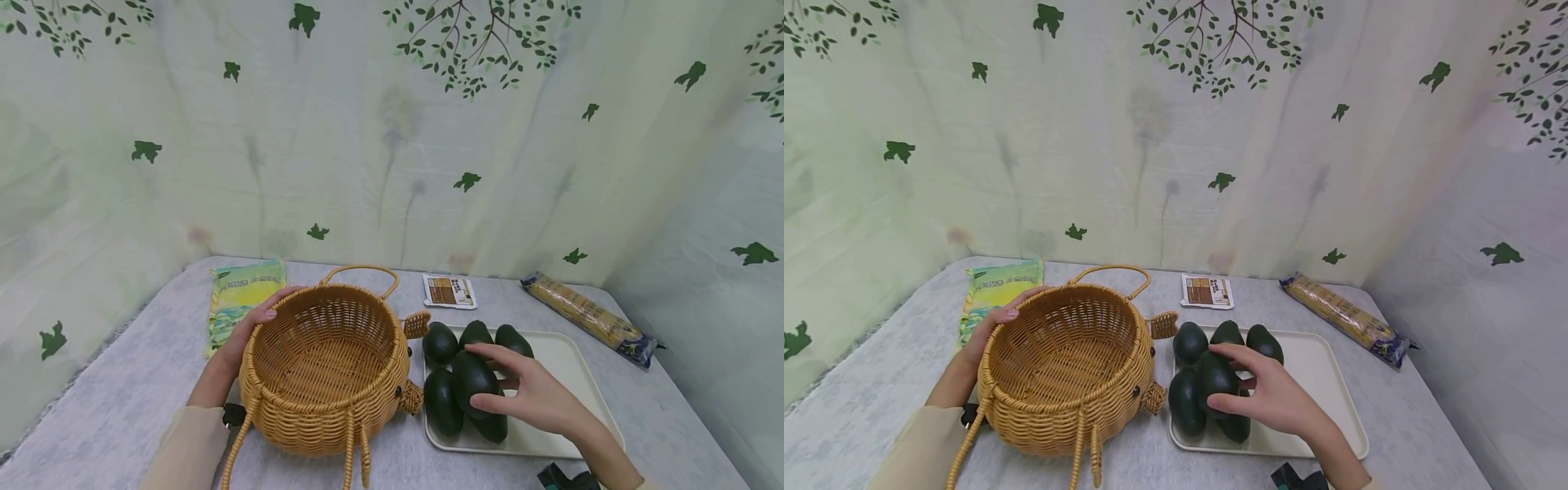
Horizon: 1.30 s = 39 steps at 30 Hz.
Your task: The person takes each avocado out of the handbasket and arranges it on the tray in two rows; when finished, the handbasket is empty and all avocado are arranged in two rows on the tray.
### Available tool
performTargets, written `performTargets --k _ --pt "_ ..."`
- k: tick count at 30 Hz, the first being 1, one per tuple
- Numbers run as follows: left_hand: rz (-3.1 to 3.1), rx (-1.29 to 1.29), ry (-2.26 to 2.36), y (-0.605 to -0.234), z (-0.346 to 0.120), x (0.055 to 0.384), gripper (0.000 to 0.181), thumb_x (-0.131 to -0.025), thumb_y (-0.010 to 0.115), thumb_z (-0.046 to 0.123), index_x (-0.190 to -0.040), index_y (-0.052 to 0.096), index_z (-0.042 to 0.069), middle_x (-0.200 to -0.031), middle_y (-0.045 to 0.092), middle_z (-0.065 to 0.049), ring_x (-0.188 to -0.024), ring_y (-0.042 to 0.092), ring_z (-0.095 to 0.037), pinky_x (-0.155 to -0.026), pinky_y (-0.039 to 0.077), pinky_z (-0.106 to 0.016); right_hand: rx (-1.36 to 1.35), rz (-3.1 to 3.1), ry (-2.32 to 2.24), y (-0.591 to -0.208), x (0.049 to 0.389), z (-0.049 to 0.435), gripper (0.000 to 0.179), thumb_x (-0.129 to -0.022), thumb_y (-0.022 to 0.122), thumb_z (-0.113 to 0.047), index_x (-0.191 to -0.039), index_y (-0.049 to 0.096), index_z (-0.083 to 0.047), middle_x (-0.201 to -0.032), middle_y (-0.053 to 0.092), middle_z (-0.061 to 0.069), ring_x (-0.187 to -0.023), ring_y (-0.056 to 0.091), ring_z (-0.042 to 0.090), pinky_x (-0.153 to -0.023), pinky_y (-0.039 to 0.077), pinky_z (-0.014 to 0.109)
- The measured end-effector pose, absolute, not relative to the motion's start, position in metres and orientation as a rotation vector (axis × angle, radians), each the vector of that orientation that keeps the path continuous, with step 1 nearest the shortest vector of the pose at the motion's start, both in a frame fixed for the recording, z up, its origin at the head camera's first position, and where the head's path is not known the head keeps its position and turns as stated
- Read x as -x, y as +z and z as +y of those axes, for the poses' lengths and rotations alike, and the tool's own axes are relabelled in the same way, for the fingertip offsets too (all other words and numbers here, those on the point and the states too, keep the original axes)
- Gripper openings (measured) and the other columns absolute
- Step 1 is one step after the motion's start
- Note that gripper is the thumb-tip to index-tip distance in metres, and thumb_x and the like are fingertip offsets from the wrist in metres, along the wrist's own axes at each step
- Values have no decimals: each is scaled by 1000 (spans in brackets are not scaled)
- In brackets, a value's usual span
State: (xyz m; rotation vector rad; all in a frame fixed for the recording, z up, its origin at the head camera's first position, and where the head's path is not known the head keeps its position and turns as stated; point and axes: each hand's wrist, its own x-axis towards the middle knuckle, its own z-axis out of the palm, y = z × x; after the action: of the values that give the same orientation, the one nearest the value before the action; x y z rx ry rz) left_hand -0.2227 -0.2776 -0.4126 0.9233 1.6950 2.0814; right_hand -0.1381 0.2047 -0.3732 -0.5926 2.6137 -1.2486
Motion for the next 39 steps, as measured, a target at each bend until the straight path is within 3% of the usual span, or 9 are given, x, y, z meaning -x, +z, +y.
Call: performTargets --k 5,10,14,20,25,33,39 --pt "1686 -892 2094 -416 -279 226 60 -104 15 13 -163 26 19 -153 45 1 -142 46 -24 -109 47 -44 597 2622 -1243 -374 139 204 67 -89 80 -39 -148 55 -21 -151 53 14 -132 58 38 -93 56 43" --pt "1687 -880 2114 -418 -277 228 61 -104 9 10 -164 16 10 -153 44 1 -142 44 -23 -110 45 -43 581 2626 -1229 -375 140 204 68 -89 79 -41 -149 54 -20 -150 54 14 -129 60 35 -92 56 35" --pt "1678 -902 2110 -416 -277 228 62 -103 9 9 -163 23 14 -153 45 1 -142 46 -23 -109 46 -43 589 2626 -1224 -375 139 204 70 -89 80 -41 -149 54 -20 -152 52 14 -128 61 33 -91 56 30" --pt "1681 -937 2073 -412 -276 227 57 -105 19 17 -160 31 23 -152 46 0 -141 48 -24 -109 47 -43 661 2657 -1242 -370 138 207 66 -90 79 -40 -147 55 -18 -149 55 11 -127 61 32 -96 57 39" --pt "1660 -922 2087 -414 -277 228 61 -104 11 10 -162 28 20 -154 44 -2 -143 45 -24 -110 46 -44 769 2726 -1272 -366 140 208 61 -91 78 -37 -146 57 -17 -146 58 5 -129 60 30 -99 55 41" --pt "1672 -935 2079 -418 -279 227 58 -105 18 14 -162 29 20 -154 46 0 -142 47 -23 -109 47 -43 827 2758 -1277 -356 145 202 60 -92 78 -33 -146 57 -17 -147 58 5 -132 58 28 -100 54 36" --pt "1637 -966 2097 -415 -277 224 59 -104 18 12 -161 30 19 -154 46 -1 -141 47 -23 -109 47 -42 855 2788 -1242 -346 153 199 58 -94 76 -33 -146 57 -15 -147 59 8 -131 59 33 -100 54 44"
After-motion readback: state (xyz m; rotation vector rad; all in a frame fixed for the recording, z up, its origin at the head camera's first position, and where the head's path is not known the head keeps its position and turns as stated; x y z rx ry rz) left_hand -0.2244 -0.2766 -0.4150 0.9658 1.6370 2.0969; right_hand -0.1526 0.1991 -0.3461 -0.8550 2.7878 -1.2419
